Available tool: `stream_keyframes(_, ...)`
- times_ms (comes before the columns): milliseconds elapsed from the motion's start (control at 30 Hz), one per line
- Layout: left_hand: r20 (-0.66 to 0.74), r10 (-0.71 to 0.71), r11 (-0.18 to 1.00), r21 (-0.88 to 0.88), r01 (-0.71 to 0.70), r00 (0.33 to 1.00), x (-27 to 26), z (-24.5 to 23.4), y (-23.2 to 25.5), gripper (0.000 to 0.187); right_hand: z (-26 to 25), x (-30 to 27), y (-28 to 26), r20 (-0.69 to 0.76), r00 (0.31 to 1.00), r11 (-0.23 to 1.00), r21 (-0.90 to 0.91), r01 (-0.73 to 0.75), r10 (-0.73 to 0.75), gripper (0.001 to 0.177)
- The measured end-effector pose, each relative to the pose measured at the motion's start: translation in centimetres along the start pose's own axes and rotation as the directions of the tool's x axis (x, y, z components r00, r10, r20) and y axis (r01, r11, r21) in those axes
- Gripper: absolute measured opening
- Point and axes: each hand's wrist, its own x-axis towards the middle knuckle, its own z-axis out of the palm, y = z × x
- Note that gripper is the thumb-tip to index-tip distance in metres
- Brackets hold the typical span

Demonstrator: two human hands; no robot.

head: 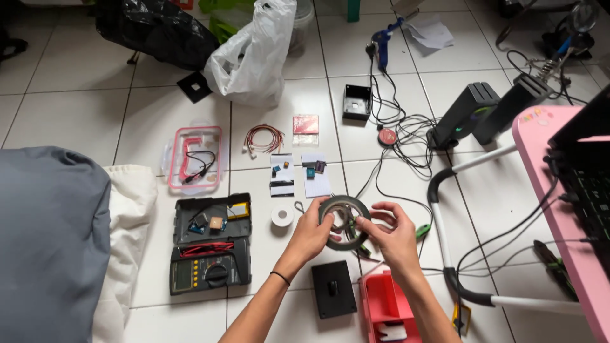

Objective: The person is assembling electronic components, connecting wires, and organizing parts on the floor.

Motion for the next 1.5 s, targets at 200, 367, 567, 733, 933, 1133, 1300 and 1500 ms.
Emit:
stream_keyframes(200, -0.144, 0.4, 0.883, 0.326, -0.338, 0.905, 6.2, -0.4, -5.5, 0.048, 0.9, 3.3, 0.1, 0.19, 0.972, 0.942, 0.275, -0.191, 0.141, 0.054)
stream_keyframes(367, -0.114, 0.307, 0.834, 0.511, -0.209, 0.945, 15.6, -2.0, -5.3, 0.042, 2.2, 8.8, 0.9, 0.137, 0.982, 0.944, 0.285, -0.168, 0.134, 0.05)
stream_keyframes(567, -0.203, 0.318, 0.771, 0.623, -0.128, 0.926, 29.5, -7.0, -3.1, 0.042, 4.9, 21.3, 6.0, 0.107, 0.994, 0.962, 0.272, -0.035, 0.006, 0.039)
stream_keyframes(733, -0.277, 0.503, 0.682, 0.709, -0.179, 0.819, 31.5, -9.3, 1.7, 0.036, 7.3, 25.7, 5.2, 0.052, 0.996, 0.99, -0.117, 0.075, -0.069, 0.032)
stream_keyframes(933, -0.399, 0.533, 0.725, 0.67, -0.159, 0.746, 35.5, -9.3, 4.6, 0.043, 8.9, 25.2, 4.1, 0.021, 0.838, 0.701, -0.536, 0.47, -0.546, 0.016)
stream_keyframes(1133, -0.356, 0.423, 0.566, 0.822, 0.063, 0.833, 37.8, -7.5, 6.5, 0.059, 9.6, 25.7, 2.7, 0.019, 0.852, 0.654, -0.632, 0.416, -0.524, 0.014)
stream_keyframes(1300, -0.121, 0.586, 0.52, 0.815, -0.257, 0.801, 37.6, -7.0, 3.6, 0.067, 9.3, 26.5, 3.0, -0.049, 0.906, 0.706, -0.645, 0.293, -0.421, 0.027)
stream_keyframes(1500, 0.087, 0.606, 0.468, 0.765, -0.442, 0.791, 30.7, -3.5, 7.8, 0.036, 9.3, 27.3, 1.8, -0.151, 0.898, 0.82, -0.491, 0.295, -0.414, 0.072)
